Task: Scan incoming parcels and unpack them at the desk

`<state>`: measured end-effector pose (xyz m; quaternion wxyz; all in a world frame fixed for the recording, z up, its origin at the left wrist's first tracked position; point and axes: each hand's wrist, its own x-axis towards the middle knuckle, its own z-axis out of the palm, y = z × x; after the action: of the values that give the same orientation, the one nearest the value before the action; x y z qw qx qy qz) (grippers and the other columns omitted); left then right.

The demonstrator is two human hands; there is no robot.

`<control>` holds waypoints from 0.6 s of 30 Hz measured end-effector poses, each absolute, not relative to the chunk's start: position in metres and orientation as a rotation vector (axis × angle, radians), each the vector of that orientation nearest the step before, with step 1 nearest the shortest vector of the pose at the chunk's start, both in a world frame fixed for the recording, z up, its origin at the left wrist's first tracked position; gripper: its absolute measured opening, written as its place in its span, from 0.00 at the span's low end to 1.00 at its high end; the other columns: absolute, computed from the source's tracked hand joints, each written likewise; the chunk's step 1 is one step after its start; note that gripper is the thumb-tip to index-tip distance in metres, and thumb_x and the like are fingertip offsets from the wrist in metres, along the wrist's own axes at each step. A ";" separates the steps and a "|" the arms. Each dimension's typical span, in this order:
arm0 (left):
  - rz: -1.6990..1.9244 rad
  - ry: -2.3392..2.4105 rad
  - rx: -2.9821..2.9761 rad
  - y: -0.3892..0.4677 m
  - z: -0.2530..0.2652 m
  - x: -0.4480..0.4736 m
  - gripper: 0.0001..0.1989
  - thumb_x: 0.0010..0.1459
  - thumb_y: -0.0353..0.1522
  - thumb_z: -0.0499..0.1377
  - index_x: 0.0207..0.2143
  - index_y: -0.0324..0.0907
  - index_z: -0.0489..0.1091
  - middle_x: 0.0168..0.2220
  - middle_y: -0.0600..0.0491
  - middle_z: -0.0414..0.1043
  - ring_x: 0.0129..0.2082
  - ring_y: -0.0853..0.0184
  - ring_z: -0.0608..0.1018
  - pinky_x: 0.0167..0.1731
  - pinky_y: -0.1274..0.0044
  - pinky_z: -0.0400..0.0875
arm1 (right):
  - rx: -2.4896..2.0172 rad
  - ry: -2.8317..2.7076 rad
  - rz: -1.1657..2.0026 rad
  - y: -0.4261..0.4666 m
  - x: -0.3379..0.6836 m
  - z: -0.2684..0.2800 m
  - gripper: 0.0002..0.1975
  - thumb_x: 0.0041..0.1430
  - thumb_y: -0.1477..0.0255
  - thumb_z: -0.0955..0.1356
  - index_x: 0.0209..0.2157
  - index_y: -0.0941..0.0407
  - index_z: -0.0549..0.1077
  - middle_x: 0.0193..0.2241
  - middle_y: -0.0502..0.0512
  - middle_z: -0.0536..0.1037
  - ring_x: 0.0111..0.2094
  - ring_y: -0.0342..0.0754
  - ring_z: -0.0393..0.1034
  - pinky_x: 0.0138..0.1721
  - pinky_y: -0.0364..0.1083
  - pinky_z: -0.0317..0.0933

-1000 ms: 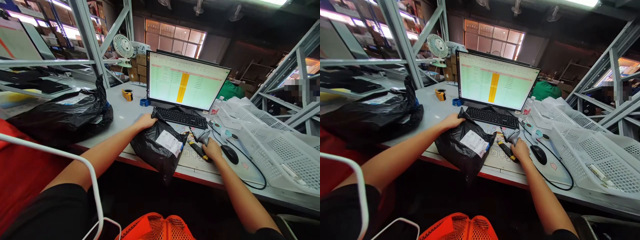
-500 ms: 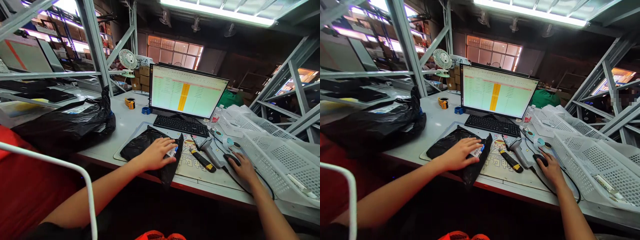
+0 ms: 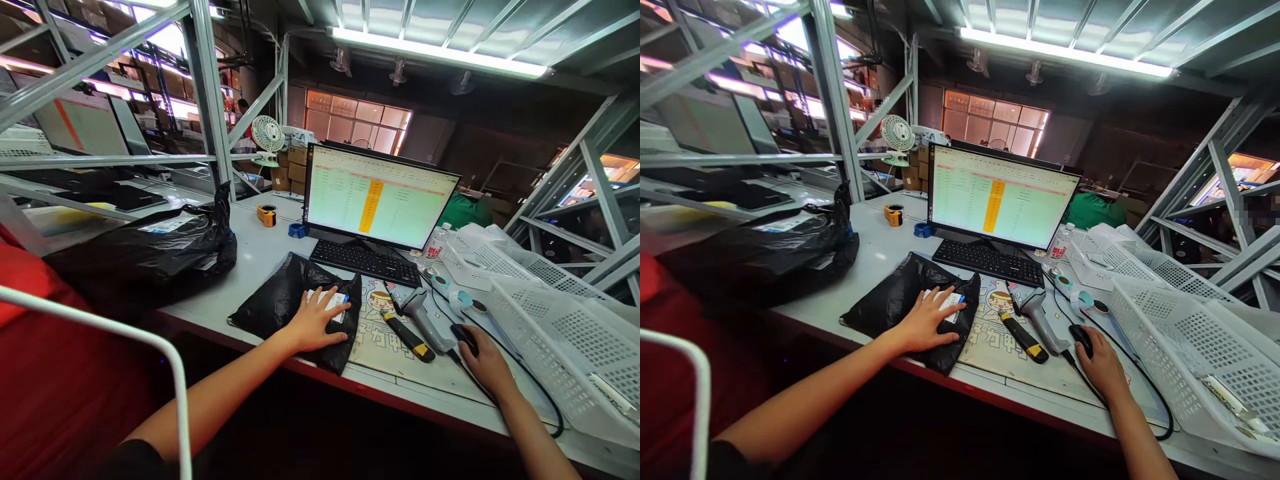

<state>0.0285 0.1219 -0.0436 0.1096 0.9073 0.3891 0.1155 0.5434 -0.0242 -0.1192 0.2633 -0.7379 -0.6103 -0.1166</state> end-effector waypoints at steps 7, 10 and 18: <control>0.342 1.109 2.895 0.113 -0.037 0.042 0.37 0.62 0.55 0.64 0.69 0.57 0.67 0.78 0.44 0.43 0.76 0.29 0.46 0.67 0.33 0.40 | -1.962 -1.617 -0.400 -0.025 0.529 -0.102 0.30 0.66 0.53 0.61 0.60 0.59 0.71 0.58 0.69 0.76 0.61 0.64 0.71 0.65 0.62 0.63; 0.444 0.966 3.089 0.094 -0.037 0.060 0.33 0.65 0.49 0.63 0.68 0.47 0.69 0.78 0.44 0.43 0.78 0.43 0.45 0.74 0.47 0.38 | -1.965 -1.602 -0.400 -0.017 0.500 -0.082 0.30 0.67 0.53 0.61 0.59 0.59 0.73 0.57 0.69 0.78 0.59 0.63 0.73 0.63 0.59 0.64; 0.375 0.789 3.020 0.051 -0.086 0.088 0.41 0.74 0.53 0.47 0.70 0.25 0.63 0.72 0.32 0.58 0.74 0.51 0.61 0.75 0.65 0.50 | -2.522 -1.665 -0.007 0.022 0.414 -0.049 0.33 0.71 0.62 0.62 0.70 0.65 0.63 0.55 0.73 0.80 0.55 0.64 0.77 0.56 0.56 0.66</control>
<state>0.0877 0.0507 -0.0861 -0.0012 0.9606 0.2508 0.1194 0.4136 0.0216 -0.0488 0.0596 -0.8330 -0.5500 -0.0023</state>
